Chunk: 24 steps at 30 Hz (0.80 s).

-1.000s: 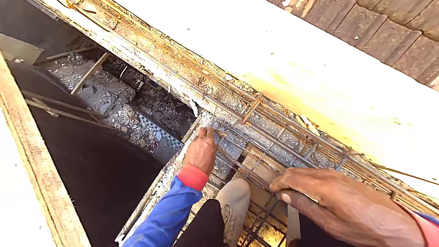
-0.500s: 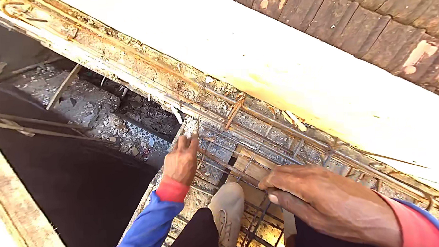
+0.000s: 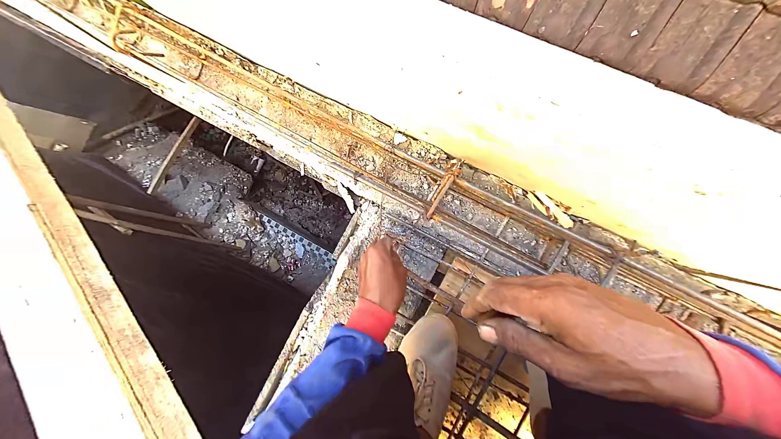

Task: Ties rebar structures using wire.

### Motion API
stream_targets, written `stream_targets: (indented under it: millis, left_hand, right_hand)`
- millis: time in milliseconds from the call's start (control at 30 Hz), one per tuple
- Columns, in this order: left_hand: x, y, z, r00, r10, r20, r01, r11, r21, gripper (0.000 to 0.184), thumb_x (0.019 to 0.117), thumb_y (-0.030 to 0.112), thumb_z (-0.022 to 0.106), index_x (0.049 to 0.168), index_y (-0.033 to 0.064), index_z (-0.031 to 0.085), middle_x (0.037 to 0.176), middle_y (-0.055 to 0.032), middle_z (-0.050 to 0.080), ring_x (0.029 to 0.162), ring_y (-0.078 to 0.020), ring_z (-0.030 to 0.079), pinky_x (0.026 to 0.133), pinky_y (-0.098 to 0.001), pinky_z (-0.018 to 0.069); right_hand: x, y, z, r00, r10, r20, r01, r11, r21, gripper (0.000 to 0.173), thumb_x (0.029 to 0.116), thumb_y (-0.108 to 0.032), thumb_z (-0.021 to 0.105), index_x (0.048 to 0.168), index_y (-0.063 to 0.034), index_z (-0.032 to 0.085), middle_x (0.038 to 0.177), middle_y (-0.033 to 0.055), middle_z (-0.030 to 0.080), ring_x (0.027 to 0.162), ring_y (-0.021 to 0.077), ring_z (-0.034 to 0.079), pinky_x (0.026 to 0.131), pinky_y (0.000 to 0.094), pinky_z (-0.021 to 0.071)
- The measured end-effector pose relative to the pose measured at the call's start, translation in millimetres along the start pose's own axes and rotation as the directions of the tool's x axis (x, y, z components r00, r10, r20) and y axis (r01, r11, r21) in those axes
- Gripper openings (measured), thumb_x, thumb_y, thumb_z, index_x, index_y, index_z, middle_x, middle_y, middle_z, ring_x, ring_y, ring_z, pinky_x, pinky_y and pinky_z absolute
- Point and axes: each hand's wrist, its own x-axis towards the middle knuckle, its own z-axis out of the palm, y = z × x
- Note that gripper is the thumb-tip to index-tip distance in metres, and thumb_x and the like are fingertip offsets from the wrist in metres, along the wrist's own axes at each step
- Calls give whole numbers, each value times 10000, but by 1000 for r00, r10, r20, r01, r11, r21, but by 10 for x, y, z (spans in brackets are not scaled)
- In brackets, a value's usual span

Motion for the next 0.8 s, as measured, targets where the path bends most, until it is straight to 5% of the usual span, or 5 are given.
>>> stream_targets:
  millis: [200, 500, 633, 733, 800]
  left_hand:
    - [-331, 57, 399, 990, -134, 50, 131, 705, -697, 452, 1077, 100, 492, 1499, -36, 406, 741, -65, 690, 550, -132, 680, 551, -296, 618]
    - [-249, 141, 455, 972, -234, 32, 173, 610, -773, 382, 1041, 98, 580, 1406, -15, 571, 1060, -71, 784, 886, -158, 756, 853, -367, 610]
    - [-190, 140, 418, 962, -254, 105, 223, 498, -838, 360, 1043, 104, 591, 1378, -27, 594, 1012, -99, 781, 796, -165, 741, 725, -340, 606]
    - [-147, 116, 394, 970, -211, 123, 208, 448, -869, 319, 1079, 143, 529, 1317, -46, 626, 985, -110, 786, 805, -178, 756, 781, -346, 617]
    - [-116, 97, 366, 971, -182, 152, 217, 425, -879, 331, 1084, 138, 512, 1327, -62, 612, 995, -140, 775, 829, -206, 761, 808, -368, 629]
  right_hand:
    - [161, -41, 16, 998, 54, 42, -54, 998, -16, 346, 1088, -434, 407, 1202, -257, 680, 1043, -97, 698, 919, 8, 656, 807, 271, 569]
    - [703, 414, 762, 848, 520, 101, -529, 835, 151, 536, 1076, -543, 366, 1345, -139, 594, 1132, 89, 702, 1070, 232, 684, 965, 478, 538]
    - [843, 468, 872, 784, 573, 237, -451, 265, 852, 198, 1054, -206, 588, 1110, -25, 646, 867, 98, 713, 724, 184, 715, 656, 324, 619]
    - [896, 486, 847, 698, 621, 356, -281, -219, 934, 144, 1028, -95, 512, 1005, -15, 629, 710, 55, 581, 531, 132, 563, 503, 270, 544]
    - [939, 485, 842, 660, 690, 298, -100, -312, 945, 185, 1037, -106, 459, 978, -14, 608, 687, 51, 564, 507, 116, 538, 484, 247, 520]
